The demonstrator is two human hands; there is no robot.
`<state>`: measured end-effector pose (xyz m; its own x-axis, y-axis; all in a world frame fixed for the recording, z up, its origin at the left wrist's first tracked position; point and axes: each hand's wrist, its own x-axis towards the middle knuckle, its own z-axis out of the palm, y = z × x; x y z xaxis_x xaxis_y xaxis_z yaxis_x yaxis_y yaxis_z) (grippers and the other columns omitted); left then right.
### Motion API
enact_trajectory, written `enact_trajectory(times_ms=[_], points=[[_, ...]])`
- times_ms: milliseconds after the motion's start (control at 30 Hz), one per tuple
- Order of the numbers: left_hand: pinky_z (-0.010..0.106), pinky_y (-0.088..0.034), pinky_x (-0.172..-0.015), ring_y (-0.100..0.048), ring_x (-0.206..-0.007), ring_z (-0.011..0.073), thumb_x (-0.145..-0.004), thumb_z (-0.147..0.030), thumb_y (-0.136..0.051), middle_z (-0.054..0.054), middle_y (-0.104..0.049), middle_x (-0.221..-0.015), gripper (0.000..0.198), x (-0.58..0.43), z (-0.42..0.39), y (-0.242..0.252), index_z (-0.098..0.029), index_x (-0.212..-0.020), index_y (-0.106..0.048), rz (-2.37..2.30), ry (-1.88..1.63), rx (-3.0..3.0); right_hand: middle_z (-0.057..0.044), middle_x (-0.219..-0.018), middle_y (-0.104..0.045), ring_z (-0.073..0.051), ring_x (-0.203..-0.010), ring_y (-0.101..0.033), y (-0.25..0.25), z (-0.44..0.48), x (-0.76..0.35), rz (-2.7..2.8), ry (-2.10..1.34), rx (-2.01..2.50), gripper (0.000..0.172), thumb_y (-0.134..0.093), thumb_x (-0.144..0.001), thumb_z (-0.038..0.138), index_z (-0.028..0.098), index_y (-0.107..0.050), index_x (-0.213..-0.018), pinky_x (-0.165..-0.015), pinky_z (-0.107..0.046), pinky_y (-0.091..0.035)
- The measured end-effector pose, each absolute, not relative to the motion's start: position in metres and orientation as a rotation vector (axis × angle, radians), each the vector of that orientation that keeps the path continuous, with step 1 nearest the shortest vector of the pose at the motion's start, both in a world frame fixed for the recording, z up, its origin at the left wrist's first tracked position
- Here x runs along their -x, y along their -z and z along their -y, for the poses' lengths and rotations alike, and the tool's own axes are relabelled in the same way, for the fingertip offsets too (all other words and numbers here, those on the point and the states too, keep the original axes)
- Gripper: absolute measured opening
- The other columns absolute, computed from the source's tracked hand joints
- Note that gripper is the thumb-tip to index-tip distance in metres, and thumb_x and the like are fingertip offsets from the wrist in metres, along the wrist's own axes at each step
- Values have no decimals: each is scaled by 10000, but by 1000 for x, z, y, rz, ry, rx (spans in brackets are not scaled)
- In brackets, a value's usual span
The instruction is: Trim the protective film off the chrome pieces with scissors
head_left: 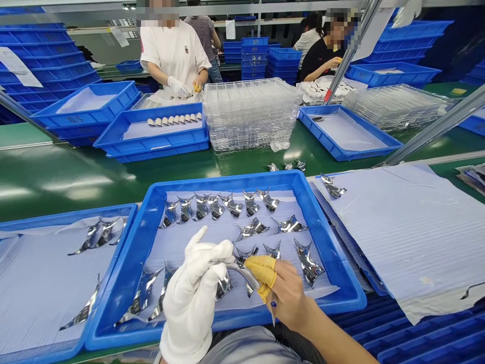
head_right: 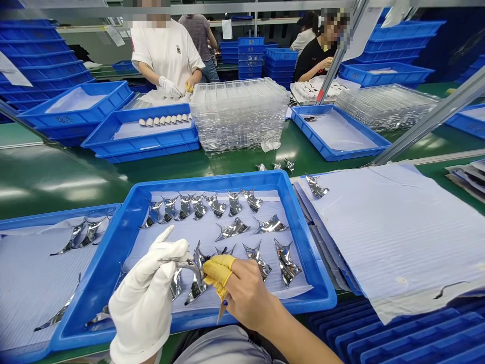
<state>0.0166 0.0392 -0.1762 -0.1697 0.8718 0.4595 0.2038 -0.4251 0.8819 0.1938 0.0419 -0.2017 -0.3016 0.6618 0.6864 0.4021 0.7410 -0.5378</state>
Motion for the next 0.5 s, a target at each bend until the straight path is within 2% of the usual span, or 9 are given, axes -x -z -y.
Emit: enact_trajectory(times_ms=[167,300,400,433,500], points=[[460,-318,-1215,-700,-1058,188,-947,-184,-605,-60,-781,-1046,350,-12,-44,177,-403,-1195,-718,-1274,-1577,-1644,-113,-1007,-782,-219,-907,-748,201,-41,-190,1906,-362,811,407,-448,-977,65,192,-618,-1325,-690,-293,-557],[409,-386,-1167,-691,-1105,190,-938,-205,-620,-41,-768,-1149,291,-1,-51,178,-369,-1155,-725,-1427,-1410,-1682,-86,-913,-770,-187,-754,-703,200,-52,-203,1842,-651,890,192,-551,-986,152,182,-705,-1096,-609,-260,-515],[395,-429,-1128,-690,-1094,210,-920,-290,-652,-8,-762,-1165,232,14,-55,181,-329,-1135,-731,-1518,-1254,-1689,-31,-775,-732,-142,-583,-613,200,-79,-230,1886,-705,1365,167,-566,-994,237,168,-718,-977,-552,-238,-462],[392,-436,-1122,-689,-1090,220,-905,-320,-670,5,-761,-1162,232,19,-56,182,-316,-1127,-738,-1537,-1227,-1653,-11,-755,-726,-141,-596,-619,200,-91,-241,1924,-664,1637,179,-553,-1002,248,172,-714,-993,-582,-234,-465],[387,-456,-1103,-688,-1089,244,-854,-355,-729,37,-761,-1160,256,27,-57,184,-284,-1098,-759,-1534,-1235,-1505,-30,-768,-735,-170,-682,-662,200,-119,-261,1930,-591,1862,165,-558,-979,192,144,-715,-996,-633,-244,-465]])
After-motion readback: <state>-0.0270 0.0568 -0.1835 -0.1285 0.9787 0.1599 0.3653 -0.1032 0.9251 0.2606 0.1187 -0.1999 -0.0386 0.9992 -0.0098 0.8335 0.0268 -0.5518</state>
